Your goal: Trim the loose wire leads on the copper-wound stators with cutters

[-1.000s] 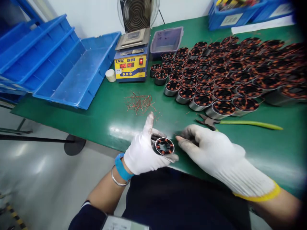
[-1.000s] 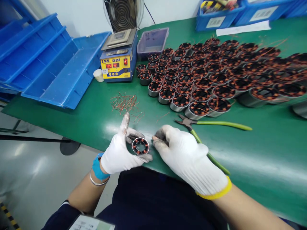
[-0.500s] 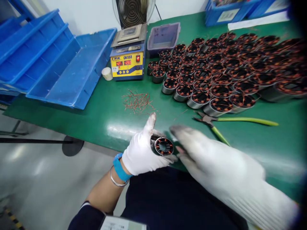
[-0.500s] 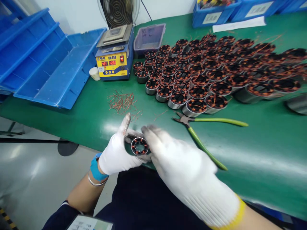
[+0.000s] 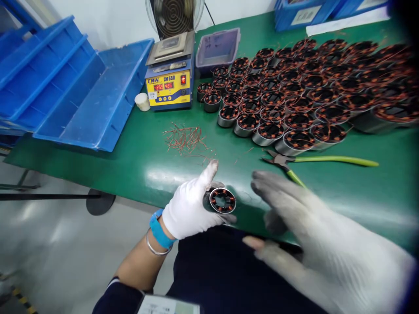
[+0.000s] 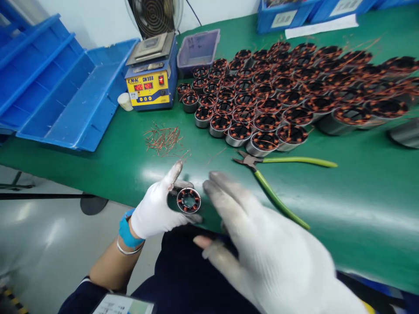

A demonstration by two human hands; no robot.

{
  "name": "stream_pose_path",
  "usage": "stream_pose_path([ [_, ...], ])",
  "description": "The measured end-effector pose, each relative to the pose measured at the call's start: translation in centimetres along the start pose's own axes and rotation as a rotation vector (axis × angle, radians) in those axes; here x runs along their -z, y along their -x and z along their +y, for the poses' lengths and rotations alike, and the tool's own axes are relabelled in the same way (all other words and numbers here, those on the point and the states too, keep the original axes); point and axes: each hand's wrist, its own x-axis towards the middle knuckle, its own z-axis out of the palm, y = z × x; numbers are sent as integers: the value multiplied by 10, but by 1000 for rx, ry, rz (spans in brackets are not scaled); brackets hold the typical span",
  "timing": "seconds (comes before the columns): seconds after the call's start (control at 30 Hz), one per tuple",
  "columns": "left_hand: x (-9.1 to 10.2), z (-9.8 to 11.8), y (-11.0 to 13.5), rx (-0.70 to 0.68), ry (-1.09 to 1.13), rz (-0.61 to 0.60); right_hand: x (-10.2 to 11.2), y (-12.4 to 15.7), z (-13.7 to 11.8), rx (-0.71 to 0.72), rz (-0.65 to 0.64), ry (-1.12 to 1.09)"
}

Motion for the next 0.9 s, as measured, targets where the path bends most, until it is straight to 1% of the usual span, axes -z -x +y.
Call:
stream_pose_path([
  [0.1, 3, -3, 0, -54, -202, -3, -16, 0, -3, 13, 46, -35],
  [0.17, 3, -3, 0, -75, -315, 22, -28, 0, 0, 33, 27, -73],
  [0.23, 2, -2, -1, -104, -360, 45, -34, -1, 5, 51, -5, -129],
  [0.3, 1, 2, -4, -142, -345, 70, -35, -3, 8, 60, -1, -154],
  [0.4, 1, 12, -9, -166, -201, 87, -33, -4, 11, 68, 31, -144],
  [0.5, 1, 23, -15, -179, -81, 57, -29, -2, 15, 106, 40, -84],
  [0.57, 1, 28, -18, -184, -94, 24, -23, 0, 17, 131, 20, 5],
  [0.67, -1, 32, -21, -172, -161, -20, -9, 2, 19, 143, -36, 153],
  [0.73, -4, 32, -21, -170, -202, -11, 1, 2, 20, 156, -58, 200],
  [0.8, -10, 30, -20, -173, -229, 20, 8, 2, 19, 176, -53, 207],
  [0.9, -16, 28, -17, -181, -251, 57, 11, 5, 21, 178, -37, 187],
])
